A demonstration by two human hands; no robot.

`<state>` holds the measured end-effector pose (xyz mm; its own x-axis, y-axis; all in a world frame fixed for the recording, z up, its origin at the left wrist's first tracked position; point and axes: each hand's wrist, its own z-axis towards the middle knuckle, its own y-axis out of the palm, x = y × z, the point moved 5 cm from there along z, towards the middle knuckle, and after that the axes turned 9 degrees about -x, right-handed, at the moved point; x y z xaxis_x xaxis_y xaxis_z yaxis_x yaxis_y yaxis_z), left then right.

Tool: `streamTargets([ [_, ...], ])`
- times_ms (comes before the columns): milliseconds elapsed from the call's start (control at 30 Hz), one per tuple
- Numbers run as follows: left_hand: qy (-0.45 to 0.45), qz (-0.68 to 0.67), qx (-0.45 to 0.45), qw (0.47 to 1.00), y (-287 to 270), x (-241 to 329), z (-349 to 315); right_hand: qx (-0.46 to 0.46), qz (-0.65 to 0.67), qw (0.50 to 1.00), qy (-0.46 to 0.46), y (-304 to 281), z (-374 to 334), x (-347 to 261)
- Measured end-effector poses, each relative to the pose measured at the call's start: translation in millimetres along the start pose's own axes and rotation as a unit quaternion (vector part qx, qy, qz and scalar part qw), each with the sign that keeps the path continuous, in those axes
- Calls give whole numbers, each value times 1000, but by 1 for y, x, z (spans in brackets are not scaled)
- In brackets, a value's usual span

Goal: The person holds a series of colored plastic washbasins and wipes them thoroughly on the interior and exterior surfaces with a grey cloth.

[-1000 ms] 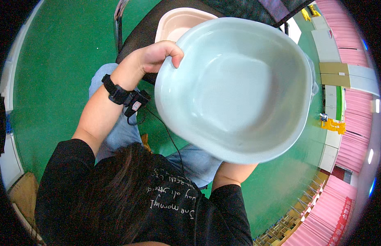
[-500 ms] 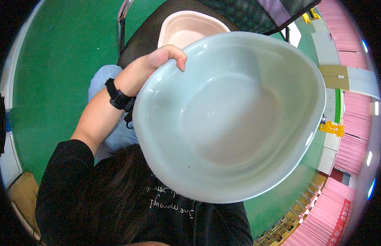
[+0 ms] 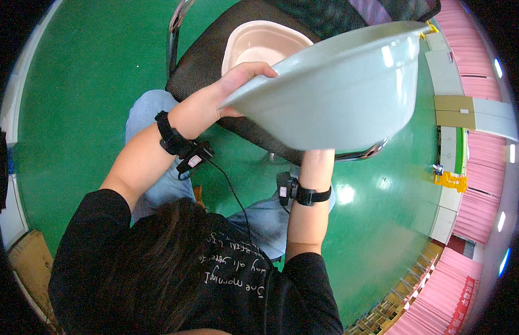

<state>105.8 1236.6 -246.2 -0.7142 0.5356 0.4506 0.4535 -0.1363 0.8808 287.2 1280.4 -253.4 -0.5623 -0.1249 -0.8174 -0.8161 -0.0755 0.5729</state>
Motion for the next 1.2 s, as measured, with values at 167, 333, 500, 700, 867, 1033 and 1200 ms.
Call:
streamTargets([
  [167,4,58,1,998,6,-2,0,4,139,985,104,-18,-5,11],
  [333,358,460,114,805,7,26,-2,-85,207,965,138,-38,0,23],
  [500,345,242,-155,893,45,18,-32,-144,216,954,152,-24,0,31],
  [700,338,307,-154,876,45,16,-32,-30,109,985,129,-23,0,26],
  [867,339,234,-75,908,31,24,-27,30,38,998,49,-9,-7,19],
  [1033,315,203,-58,926,31,16,-20,61,-60,989,-118,22,-26,-1],
  [1200,263,240,-94,930,31,3,-11,47,-149,961,-226,58,-53,-6],
])
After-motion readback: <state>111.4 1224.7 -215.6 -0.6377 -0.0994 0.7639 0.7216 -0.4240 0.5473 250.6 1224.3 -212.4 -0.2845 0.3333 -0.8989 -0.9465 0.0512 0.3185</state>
